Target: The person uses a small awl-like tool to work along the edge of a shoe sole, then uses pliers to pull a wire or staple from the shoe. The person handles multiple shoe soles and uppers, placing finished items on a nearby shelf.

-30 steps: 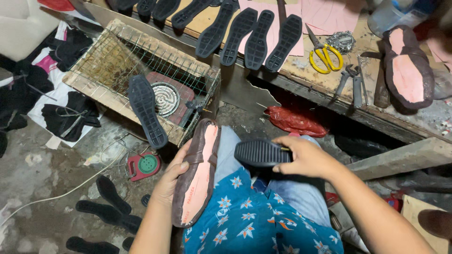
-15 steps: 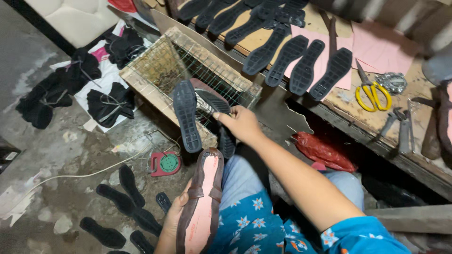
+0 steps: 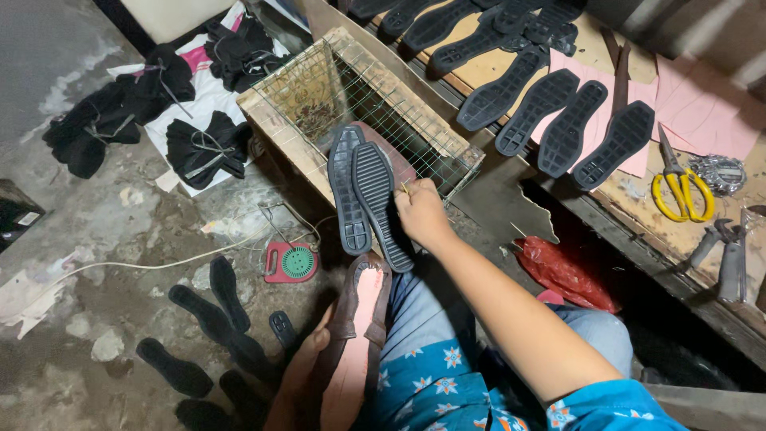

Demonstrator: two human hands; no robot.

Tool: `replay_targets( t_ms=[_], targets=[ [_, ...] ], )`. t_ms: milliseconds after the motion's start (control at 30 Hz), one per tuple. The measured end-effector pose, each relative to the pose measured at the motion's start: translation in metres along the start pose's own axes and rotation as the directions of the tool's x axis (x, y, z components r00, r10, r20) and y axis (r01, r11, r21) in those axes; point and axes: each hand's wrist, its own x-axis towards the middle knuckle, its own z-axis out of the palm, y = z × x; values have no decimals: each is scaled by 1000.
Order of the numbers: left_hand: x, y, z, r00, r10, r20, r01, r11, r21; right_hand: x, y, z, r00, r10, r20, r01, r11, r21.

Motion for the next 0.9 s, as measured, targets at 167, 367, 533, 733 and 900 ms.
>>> replay_targets(
  t_ms=[167, 367, 533, 733, 900],
  targets=[
    [-2, 4, 0, 1000, -5, 3, 5, 1000, -1, -5, -17, -2, 988, 68, 140, -72, 997, 24],
    [-6, 4, -1, 1000, 4, -3, -4, 1000, -4, -16, -14, 23, 965, -73, 253, 113, 982, -149],
    [-10, 6, -3, 1000, 17, -20, -17, 1000, -9, -13, -22, 31, 976, -129, 176, 143, 987, -69],
    [-14, 10, -5, 999, 36, -32, -36, 999, 0, -4, -36, 42, 959, -227, 168, 244, 965, -91],
    [-15, 10, -6, 999, 45, -30, -45, 999, 2, -12, -39, 41, 953, -223, 204, 264, 943, -205]
  ],
)
